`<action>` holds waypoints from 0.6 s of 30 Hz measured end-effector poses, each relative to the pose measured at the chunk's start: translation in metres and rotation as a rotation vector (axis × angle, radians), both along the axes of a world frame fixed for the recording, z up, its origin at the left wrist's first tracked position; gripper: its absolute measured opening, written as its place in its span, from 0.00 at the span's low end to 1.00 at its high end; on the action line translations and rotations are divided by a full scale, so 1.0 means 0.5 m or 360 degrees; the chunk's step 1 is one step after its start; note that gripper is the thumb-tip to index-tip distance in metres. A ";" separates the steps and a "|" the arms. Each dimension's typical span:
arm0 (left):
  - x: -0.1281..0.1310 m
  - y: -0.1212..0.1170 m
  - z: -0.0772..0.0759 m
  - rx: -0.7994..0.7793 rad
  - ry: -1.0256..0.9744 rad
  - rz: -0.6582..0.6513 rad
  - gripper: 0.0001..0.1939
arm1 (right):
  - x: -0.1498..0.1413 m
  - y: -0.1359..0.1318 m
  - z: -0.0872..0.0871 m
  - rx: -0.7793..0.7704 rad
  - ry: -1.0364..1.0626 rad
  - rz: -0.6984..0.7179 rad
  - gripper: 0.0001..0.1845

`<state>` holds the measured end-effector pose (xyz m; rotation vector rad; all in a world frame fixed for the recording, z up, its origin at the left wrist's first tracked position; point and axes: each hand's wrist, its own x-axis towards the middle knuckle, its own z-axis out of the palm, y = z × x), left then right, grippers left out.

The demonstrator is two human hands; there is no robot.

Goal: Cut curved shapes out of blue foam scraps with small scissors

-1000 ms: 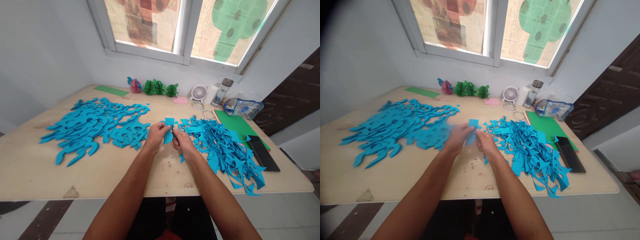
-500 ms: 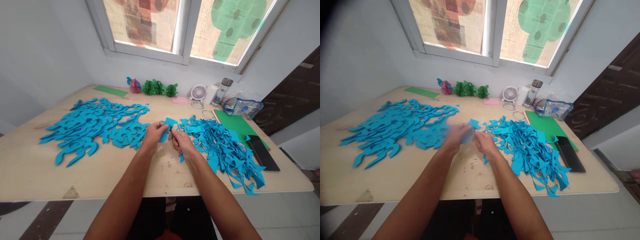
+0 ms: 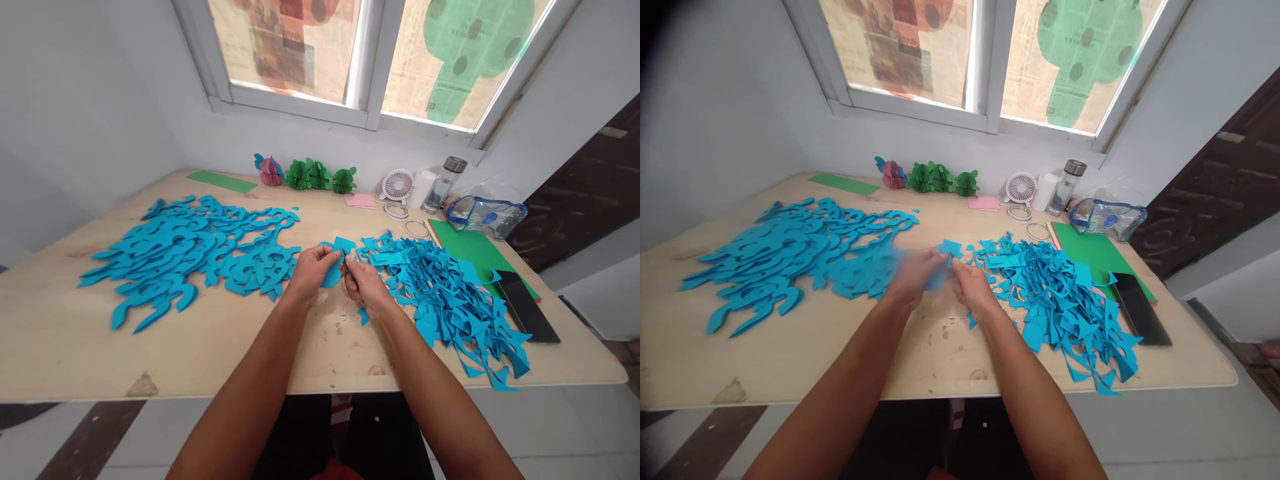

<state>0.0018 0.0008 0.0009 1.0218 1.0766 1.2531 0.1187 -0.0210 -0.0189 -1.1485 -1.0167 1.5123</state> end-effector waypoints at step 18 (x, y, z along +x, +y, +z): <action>-0.005 -0.001 0.006 -0.0011 -0.0030 -0.0020 0.11 | 0.001 -0.001 0.004 -0.0009 -0.0028 -0.0001 0.24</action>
